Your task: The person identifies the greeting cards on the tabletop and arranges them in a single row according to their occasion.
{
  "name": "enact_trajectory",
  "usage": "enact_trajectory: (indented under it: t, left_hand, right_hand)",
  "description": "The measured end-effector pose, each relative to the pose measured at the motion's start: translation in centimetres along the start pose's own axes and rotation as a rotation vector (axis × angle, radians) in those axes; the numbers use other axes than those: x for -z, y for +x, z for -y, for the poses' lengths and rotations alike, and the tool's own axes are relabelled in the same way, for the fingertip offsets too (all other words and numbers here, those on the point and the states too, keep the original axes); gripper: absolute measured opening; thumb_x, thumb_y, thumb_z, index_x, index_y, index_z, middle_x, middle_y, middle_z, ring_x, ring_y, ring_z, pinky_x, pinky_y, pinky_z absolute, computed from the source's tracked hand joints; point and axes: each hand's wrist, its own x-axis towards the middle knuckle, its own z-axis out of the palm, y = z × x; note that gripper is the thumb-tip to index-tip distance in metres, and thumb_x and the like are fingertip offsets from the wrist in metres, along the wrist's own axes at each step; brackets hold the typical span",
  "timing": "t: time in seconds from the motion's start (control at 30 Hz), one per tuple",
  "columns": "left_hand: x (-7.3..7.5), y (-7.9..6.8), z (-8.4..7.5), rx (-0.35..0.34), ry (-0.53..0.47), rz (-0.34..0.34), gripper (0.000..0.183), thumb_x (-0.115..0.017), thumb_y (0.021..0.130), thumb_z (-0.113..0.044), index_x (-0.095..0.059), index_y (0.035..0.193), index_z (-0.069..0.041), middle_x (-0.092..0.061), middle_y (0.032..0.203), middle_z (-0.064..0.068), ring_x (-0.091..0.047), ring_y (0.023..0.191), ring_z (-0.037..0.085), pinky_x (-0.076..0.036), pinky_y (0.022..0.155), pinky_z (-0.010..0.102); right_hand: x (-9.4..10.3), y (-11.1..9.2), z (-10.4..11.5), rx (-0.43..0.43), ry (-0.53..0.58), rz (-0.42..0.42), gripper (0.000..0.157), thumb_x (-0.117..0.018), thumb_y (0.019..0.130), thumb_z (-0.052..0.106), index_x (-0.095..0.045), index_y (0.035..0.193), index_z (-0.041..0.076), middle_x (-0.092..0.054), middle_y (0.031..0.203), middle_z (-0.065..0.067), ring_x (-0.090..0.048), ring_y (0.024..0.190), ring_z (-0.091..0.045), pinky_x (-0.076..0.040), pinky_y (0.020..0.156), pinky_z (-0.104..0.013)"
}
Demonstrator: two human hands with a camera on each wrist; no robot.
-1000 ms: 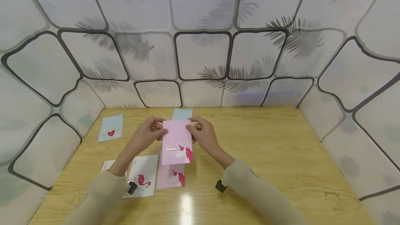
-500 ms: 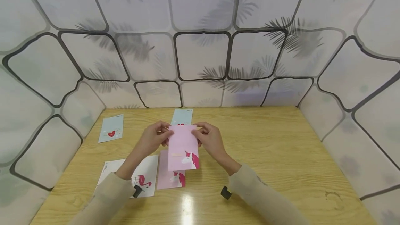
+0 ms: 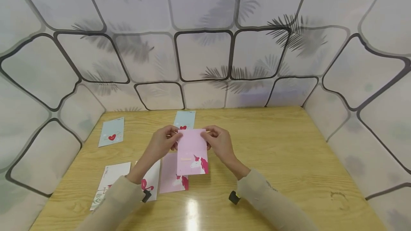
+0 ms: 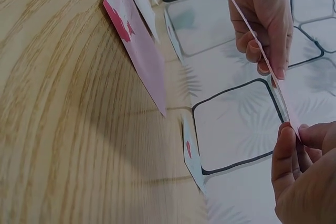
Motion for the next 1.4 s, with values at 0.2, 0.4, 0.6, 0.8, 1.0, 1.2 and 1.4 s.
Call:
enact_trajectory:
  t: [0.2, 0.4, 0.6, 0.8, 1.0, 1.2, 1.4]
  left_hand:
    - [-0.9, 0.3, 0.2, 0.015, 0.004, 0.018, 0.010, -0.069, 0.100, -0.007, -0.069, 0.103, 0.003, -0.065, 0.077, 0.007, -0.059, 0.050, 0.012, -0.056, 0.052, 0.027]
    - [-1.6, 0.5, 0.3, 0.002, 0.024, 0.043, 0.011, -0.067, 0.101, -0.008, -0.070, 0.098, 0.002, -0.066, 0.078, 0.008, -0.062, 0.050, 0.012, -0.058, 0.053, 0.029]
    - [-2.4, 0.8, 0.3, 0.014, 0.032, 0.057, 0.011, -0.068, 0.100, -0.007, -0.071, 0.095, 0.002, -0.065, 0.074, 0.006, -0.062, 0.051, 0.011, -0.062, 0.060, 0.045]
    - [-3.0, 0.8, 0.7, 0.013, 0.040, 0.087, 0.011, -0.067, 0.101, -0.007, -0.070, 0.096, 0.002, -0.065, 0.072, 0.006, -0.063, 0.051, 0.012, -0.062, 0.063, 0.050]
    - [-3.7, 1.1, 1.2, 0.024, 0.051, 0.105, 0.010, -0.067, 0.101, -0.006, -0.070, 0.099, 0.003, -0.066, 0.073, 0.006, -0.062, 0.053, 0.012, -0.062, 0.061, 0.043]
    - [-4.3, 1.4, 1.6, 0.061, 0.083, 0.119, 0.009, -0.069, 0.100, -0.006, -0.070, 0.098, 0.003, -0.065, 0.071, 0.006, -0.064, 0.055, 0.015, -0.058, 0.057, 0.029]
    - [-4.9, 1.7, 2.6, 0.091, 0.138, 0.159, 0.009, -0.070, 0.099, -0.007, -0.070, 0.096, 0.002, -0.065, 0.071, 0.005, -0.068, 0.062, 0.021, -0.056, 0.056, 0.026]
  right_hand:
    - [0.7, -0.2, -0.3, -0.037, 0.001, -0.014, 0.021, -0.073, 0.098, 0.012, -0.073, 0.107, -0.007, -0.072, 0.081, -0.015, -0.060, 0.058, -0.017, -0.055, 0.055, -0.025]
    - [1.7, -0.6, -0.6, -0.060, -0.028, -0.018, 0.021, -0.074, 0.098, 0.016, -0.075, 0.105, -0.004, -0.070, 0.079, -0.015, -0.058, 0.059, -0.019, -0.054, 0.055, -0.026]
    - [2.4, -0.7, -1.1, -0.084, -0.019, -0.016, 0.022, -0.074, 0.098, 0.015, -0.075, 0.104, -0.006, -0.069, 0.077, -0.014, -0.059, 0.058, -0.013, -0.053, 0.054, -0.024]
    - [2.7, -1.0, -1.7, -0.114, -0.011, -0.025, 0.021, -0.074, 0.097, 0.012, -0.074, 0.104, -0.009, -0.070, 0.076, -0.013, -0.059, 0.057, -0.013, -0.053, 0.053, -0.023]
    - [3.0, -1.0, -2.1, -0.148, -0.013, -0.033, 0.025, -0.074, 0.097, 0.012, -0.072, 0.104, -0.011, -0.070, 0.077, -0.013, -0.058, 0.056, -0.012, -0.053, 0.052, -0.023]
    - [3.1, -1.0, -2.9, -0.187, -0.045, -0.036, 0.022, -0.073, 0.098, 0.011, -0.072, 0.104, -0.010, -0.071, 0.077, -0.012, -0.058, 0.056, -0.015, -0.053, 0.053, -0.026]
    - [3.3, -1.1, -4.1, -0.258, -0.114, -0.037, 0.017, -0.073, 0.098, 0.010, -0.073, 0.102, -0.007, -0.071, 0.076, -0.008, -0.059, 0.059, -0.018, -0.052, 0.053, -0.025]
